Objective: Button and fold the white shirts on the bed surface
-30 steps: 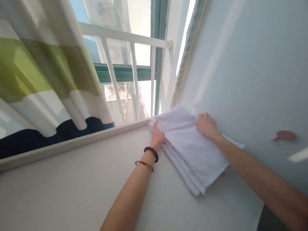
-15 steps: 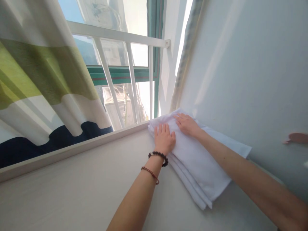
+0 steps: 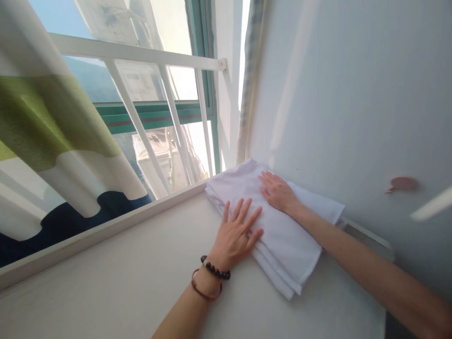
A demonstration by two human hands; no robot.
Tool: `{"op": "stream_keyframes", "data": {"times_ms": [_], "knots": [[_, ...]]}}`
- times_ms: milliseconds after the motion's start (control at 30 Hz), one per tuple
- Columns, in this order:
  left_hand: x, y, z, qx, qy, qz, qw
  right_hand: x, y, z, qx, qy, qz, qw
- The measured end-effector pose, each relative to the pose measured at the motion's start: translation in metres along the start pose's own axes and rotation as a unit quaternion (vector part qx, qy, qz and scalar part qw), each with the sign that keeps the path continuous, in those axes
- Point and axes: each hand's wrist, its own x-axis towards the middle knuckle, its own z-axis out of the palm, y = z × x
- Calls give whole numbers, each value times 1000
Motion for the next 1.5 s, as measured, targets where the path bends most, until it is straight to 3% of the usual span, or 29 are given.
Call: {"op": "stream_keyframes", "data": {"times_ms": [100, 333, 567, 733, 833, 900, 967, 1033, 1100, 1167, 1233, 1300, 1367, 1500], "knots": [[-16, 21, 3, -18, -65, 24, 997, -15, 4, 2, 17, -10, 27, 999], [-26, 28, 7, 5, -58, -24, 998, -11, 3, 0, 16, -57, 10, 998], [-50, 38, -3, 0, -97, -23, 995, -33, 3, 5, -29, -27, 34, 999], [-55, 38, -13, 12, -116, -46, 992, -32, -3, 1, -48, -67, 54, 995], [-80, 28, -32, 30, -125, -78, 989, -29, -16, -10, -53, -79, 75, 993], [-111, 16, -51, 39, -128, -88, 987, -27, -38, -17, -45, -83, 87, 992], [-150, 2, -75, 56, -120, -108, 985, -28, -76, -22, -25, -90, 75, 993], [-192, -10, -100, 84, -94, -156, 980, -35, -130, -24, 9, -87, 20, 996], [-234, -18, -123, 107, -59, -210, 970, -48, -193, -25, 67, -66, -79, 992], [-272, -21, -143, 120, -24, -254, 959, -62, -255, -24, 144, -62, -185, 970], [-308, -21, -160, 132, 2, -286, 949, -72, -306, -22, 197, -78, -211, 954], [-339, -24, -175, 158, 24, -320, 934, -77, -342, -19, 215, -88, -194, 953], [-367, -32, -190, 211, 53, -391, 894, -76, -361, -15, 209, -83, -174, 959], [-411, -58, -223, 308, 105, -560, 762, -73, -367, -5, 198, -58, -176, 963]]}}
